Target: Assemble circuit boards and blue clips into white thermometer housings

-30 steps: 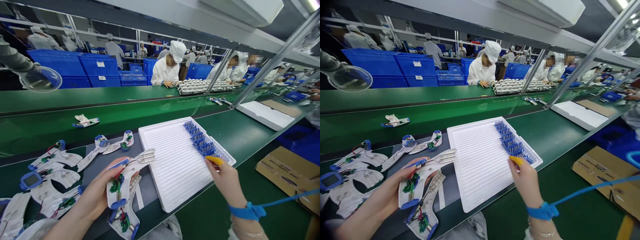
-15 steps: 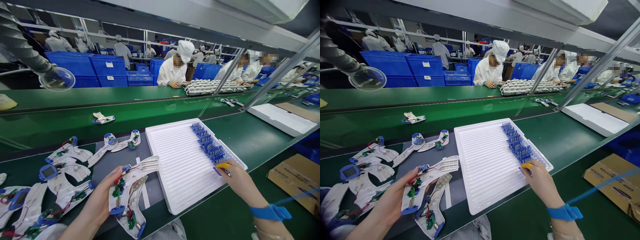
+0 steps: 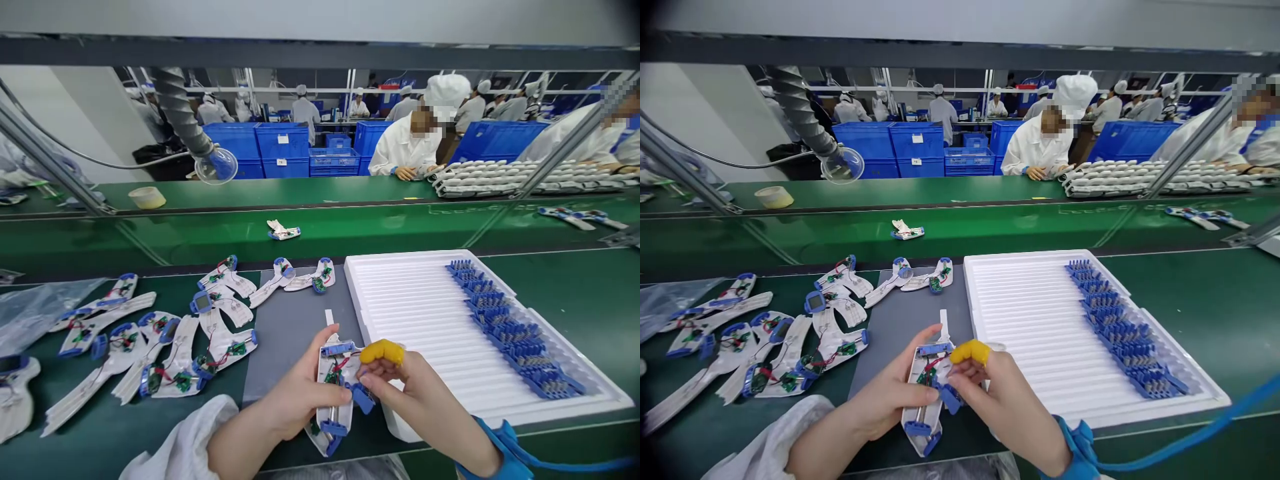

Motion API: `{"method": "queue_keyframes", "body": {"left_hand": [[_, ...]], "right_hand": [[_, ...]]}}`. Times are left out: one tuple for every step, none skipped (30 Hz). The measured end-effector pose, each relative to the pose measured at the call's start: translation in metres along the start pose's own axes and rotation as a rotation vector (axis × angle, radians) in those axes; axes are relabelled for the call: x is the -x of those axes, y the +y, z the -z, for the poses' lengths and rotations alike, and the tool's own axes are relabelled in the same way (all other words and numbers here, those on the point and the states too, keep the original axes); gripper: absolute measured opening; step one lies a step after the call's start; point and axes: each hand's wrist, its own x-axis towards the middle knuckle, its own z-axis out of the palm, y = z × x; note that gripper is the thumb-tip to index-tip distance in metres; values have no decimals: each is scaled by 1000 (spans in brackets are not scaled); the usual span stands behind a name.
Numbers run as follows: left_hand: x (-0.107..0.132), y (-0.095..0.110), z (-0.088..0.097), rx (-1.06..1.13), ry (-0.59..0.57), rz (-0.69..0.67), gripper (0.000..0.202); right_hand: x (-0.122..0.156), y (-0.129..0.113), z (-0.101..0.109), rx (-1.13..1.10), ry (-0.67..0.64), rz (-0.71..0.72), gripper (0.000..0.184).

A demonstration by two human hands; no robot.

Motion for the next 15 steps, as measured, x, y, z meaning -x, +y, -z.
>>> {"method": "queue_keyframes", "body": {"left_hand": [[0, -1, 1, -31, -14, -18, 105], [0, -3, 1, -59, -26, -39, 102], [1, -3, 1, -82, -32, -65, 98], [1, -3, 1, -95, -31, -91, 95], [1, -3, 0, -101, -22, -115, 94], [2, -1, -1, -99, -10, -137, 93], [3, 1, -2, -90, 5, -156, 94], [4, 3, -3, -73, 19, -168, 96], [5, 5, -4, -52, 29, -179, 97], [5, 7, -4, -29, 33, -187, 99], [6, 9, -5, -11, 34, -194, 99], [6, 10, -4, 4, 32, -201, 99], [7, 10, -4, 11, 28, -205, 99], [7, 10, -3, 7, 27, -205, 98], [7, 10, -2, -5, 34, -203, 96]], "right_hand": [[-1, 0, -1, 3, -8, -6, 17], [-1, 0, -1, 13, -12, -14, 17], [0, 0, -2, 39, -4, -16, 18], [0, 0, -2, 82, 22, -12, 18], [1, 0, -4, 142, 61, 0, 19], [3, 0, -5, 210, 108, 18, 21], [4, 0, -7, 275, 146, 40, 26], [5, -1, -9, 334, 167, 67, 30], [5, -1, -11, 383, 168, 94, 32], [5, -1, -12, 426, 157, 123, 30], [5, -1, -13, 467, 141, 156, 25], [4, -2, -14, 510, 127, 187, 20], [2, -2, -15, 553, 117, 215, 19], [1, -2, -14, 597, 110, 237, 19], [-1, -2, -14, 641, 102, 256, 20]]}}
